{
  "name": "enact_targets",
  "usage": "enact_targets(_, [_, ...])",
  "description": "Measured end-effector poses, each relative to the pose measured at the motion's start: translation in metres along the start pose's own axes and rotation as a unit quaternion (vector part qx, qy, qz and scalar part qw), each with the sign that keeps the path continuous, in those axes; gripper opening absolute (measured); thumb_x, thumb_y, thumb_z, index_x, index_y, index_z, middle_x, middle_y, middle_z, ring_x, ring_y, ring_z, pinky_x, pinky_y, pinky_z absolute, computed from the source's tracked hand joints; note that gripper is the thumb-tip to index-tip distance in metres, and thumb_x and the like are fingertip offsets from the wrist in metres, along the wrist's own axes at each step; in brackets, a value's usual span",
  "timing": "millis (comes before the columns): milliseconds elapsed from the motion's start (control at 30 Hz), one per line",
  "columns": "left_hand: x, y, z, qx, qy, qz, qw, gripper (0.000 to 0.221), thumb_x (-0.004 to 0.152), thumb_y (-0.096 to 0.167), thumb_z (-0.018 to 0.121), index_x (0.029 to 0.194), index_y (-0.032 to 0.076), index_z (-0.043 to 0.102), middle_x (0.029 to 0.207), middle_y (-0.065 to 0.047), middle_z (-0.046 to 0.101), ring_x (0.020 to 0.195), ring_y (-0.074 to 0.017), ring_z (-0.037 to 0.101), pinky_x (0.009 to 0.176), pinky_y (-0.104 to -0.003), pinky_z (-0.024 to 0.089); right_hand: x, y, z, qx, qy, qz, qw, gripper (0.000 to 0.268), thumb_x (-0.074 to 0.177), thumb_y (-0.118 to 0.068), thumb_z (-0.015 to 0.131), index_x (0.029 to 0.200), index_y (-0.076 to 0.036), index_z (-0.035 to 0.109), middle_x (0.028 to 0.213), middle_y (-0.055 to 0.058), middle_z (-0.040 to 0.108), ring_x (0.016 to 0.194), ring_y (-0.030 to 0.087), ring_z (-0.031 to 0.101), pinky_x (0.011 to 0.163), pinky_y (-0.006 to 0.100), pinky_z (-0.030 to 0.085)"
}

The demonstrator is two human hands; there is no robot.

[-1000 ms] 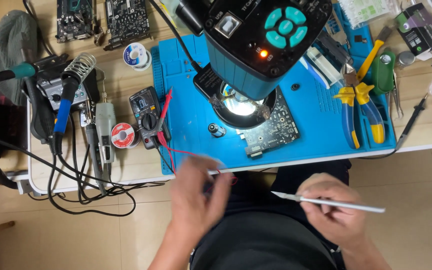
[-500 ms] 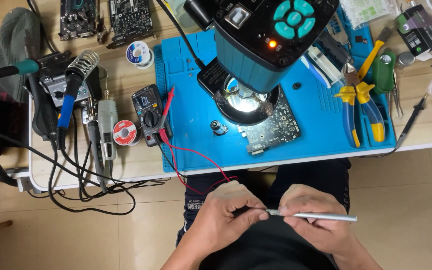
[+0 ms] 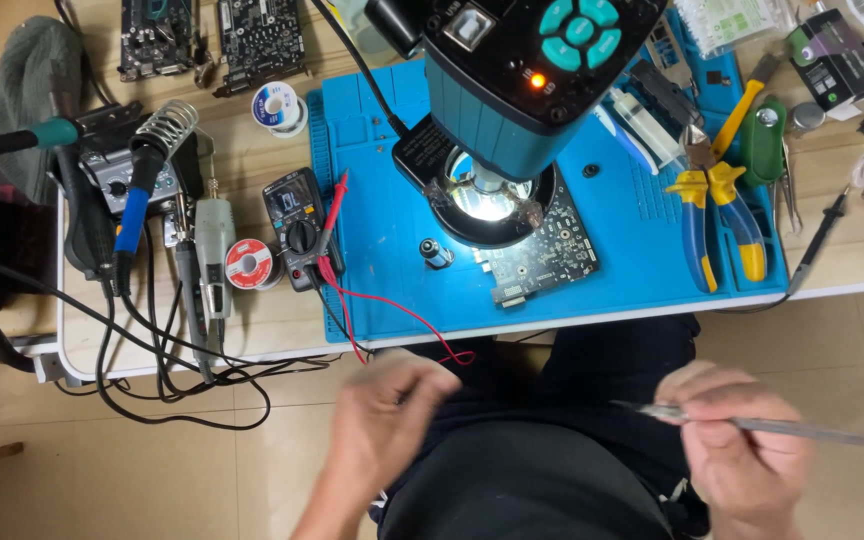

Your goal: A person diagnoses and cleans a computer motherboard using a multimeter, a toothbrush, and a heat gun at a repair station.

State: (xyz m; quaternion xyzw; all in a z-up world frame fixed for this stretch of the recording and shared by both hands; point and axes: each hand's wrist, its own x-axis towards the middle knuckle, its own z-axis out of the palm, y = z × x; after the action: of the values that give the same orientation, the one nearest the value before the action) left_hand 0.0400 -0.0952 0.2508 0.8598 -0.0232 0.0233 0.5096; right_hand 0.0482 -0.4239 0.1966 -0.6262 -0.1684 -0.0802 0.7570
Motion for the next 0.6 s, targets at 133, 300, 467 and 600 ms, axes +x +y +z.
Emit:
enact_targets(133, [0.015,0.003,-0.022,0.102,0.119,-0.002,0.988,0.053,0.117,0.046,0.038,0.101,0.013,0.076,0.087,-0.001,0.072,0.069,-0.0184,0.061,0.062,-0.037,0.044,-0.001,-0.005,-0.005,-0.039,0.028,0.006,0.999,0.016,0.100,-0.019,0.071,0.106,-0.005,0.076,0.091,0.011,0.076,0.072,0.023,0.075,0.073,0.034,0.065])
enact_targets(300, [0.062,-0.014,-0.005,0.119,0.125,-0.047,0.984,0.052,0.103,0.040,0.074,0.148,0.018,0.059,0.133,0.000,0.066,0.083,-0.0195,0.055,0.070,-0.041,0.052,-0.006,-0.005,0.011,-0.064,0.017,0.006,0.998,0.017,0.104,-0.020,0.070,0.110,-0.005,0.075,0.098,0.010,0.077,0.079,0.020,0.079,0.078,0.032,0.066])
enact_targets(467, [0.087,-0.020,0.003,0.140,0.103,-0.053,0.983,0.062,0.096,0.038,0.084,0.149,0.017,0.062,0.131,0.001,0.069,0.079,-0.0174,0.052,0.076,-0.041,0.054,-0.008,-0.012,0.020,-0.102,-0.006,0.003,0.995,0.019,0.106,-0.025,0.067,0.106,-0.007,0.075,0.095,0.010,0.077,0.079,0.020,0.077,0.077,0.032,0.066])
enact_targets(600, [0.091,-0.022,0.006,0.136,0.099,-0.065,0.984,0.043,0.098,0.033,0.080,0.137,0.015,0.074,0.104,0.003,0.071,0.075,-0.0147,0.053,0.073,-0.037,0.053,-0.012,-0.013,0.022,-0.104,-0.010,0.019,0.994,0.027,0.107,-0.028,0.066,0.109,-0.003,0.077,0.095,0.013,0.078,0.083,0.023,0.079,0.077,0.031,0.067])
